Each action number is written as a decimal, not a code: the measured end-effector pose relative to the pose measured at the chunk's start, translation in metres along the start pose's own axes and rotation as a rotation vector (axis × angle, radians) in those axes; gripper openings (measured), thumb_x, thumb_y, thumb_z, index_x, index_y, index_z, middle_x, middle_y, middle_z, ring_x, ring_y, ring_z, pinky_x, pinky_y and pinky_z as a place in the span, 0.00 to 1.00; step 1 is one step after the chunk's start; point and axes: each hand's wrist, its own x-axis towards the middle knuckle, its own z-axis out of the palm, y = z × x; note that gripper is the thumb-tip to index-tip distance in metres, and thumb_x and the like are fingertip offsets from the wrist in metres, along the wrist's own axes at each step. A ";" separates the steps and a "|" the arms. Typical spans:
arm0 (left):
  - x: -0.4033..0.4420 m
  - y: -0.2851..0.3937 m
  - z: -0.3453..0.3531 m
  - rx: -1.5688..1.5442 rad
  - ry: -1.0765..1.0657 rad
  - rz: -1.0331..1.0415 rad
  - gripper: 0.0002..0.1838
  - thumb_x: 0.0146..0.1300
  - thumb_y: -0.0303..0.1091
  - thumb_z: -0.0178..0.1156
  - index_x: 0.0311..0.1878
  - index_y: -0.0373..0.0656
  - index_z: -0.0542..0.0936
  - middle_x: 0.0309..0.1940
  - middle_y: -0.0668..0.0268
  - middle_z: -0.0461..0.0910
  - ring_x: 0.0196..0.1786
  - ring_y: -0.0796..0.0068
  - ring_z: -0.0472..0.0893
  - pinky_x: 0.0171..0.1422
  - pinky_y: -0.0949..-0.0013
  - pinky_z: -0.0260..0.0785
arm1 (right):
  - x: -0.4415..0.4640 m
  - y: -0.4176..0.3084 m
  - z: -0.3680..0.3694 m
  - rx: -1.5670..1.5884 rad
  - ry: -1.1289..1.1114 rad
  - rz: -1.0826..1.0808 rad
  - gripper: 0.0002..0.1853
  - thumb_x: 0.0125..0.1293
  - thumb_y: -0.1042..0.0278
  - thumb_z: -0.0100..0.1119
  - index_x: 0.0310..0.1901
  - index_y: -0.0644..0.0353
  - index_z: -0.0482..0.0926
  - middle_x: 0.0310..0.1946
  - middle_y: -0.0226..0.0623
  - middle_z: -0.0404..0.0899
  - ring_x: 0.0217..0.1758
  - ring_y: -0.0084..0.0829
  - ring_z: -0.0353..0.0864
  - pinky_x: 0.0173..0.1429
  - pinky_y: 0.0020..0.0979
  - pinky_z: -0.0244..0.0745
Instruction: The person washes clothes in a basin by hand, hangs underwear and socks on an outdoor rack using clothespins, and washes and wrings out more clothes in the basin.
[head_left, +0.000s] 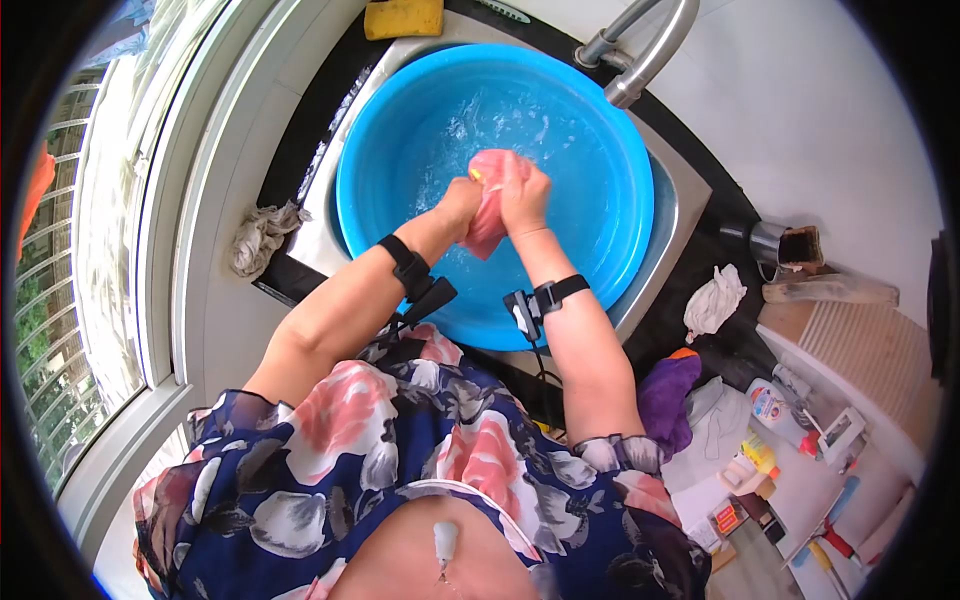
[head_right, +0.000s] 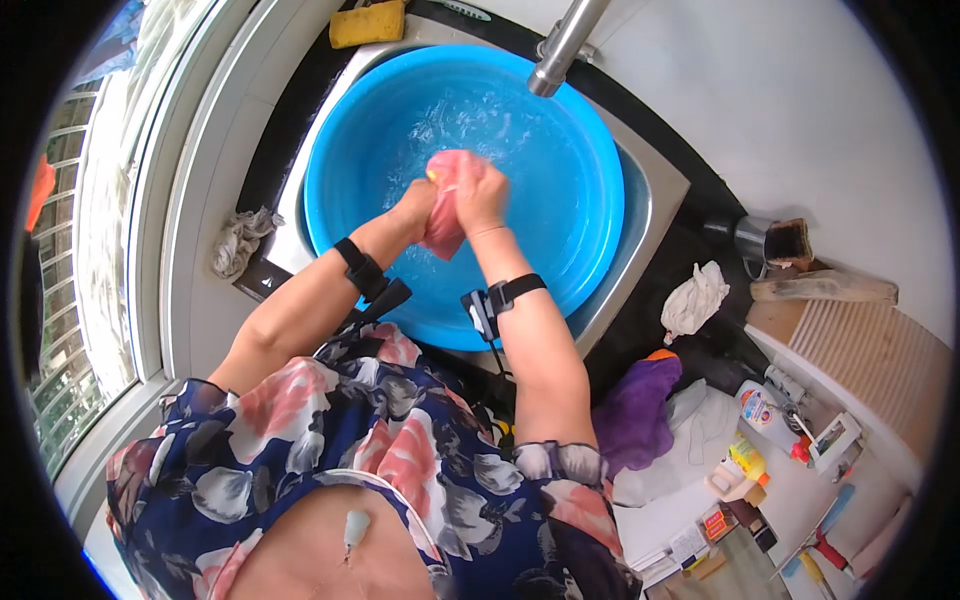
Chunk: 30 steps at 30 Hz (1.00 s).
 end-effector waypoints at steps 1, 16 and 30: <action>-0.015 0.013 0.009 0.183 0.307 -0.145 0.13 0.63 0.38 0.59 0.44 0.38 0.80 0.36 0.61 0.82 0.37 0.69 0.83 0.37 0.63 0.76 | 0.005 0.013 -0.002 -0.083 0.022 0.198 0.21 0.66 0.51 0.54 0.31 0.64 0.79 0.31 0.55 0.81 0.39 0.57 0.81 0.43 0.49 0.75; -0.009 -0.012 0.003 -0.075 0.229 -0.327 0.43 0.63 0.68 0.50 0.71 0.44 0.63 0.72 0.53 0.59 0.75 0.53 0.56 0.77 0.46 0.44 | -0.031 0.109 -0.001 -0.367 -0.117 0.159 0.22 0.70 0.54 0.48 0.59 0.59 0.72 0.44 0.57 0.80 0.51 0.57 0.77 0.55 0.45 0.72; 0.050 -0.062 -0.044 -0.494 -0.472 0.466 0.20 0.60 0.49 0.58 0.52 0.49 0.73 0.53 0.64 0.72 0.55 0.69 0.68 0.55 0.68 0.65 | -0.046 -0.100 0.008 0.203 -0.083 -0.230 0.17 0.58 0.66 0.68 0.46 0.67 0.80 0.34 0.50 0.82 0.39 0.43 0.83 0.46 0.36 0.75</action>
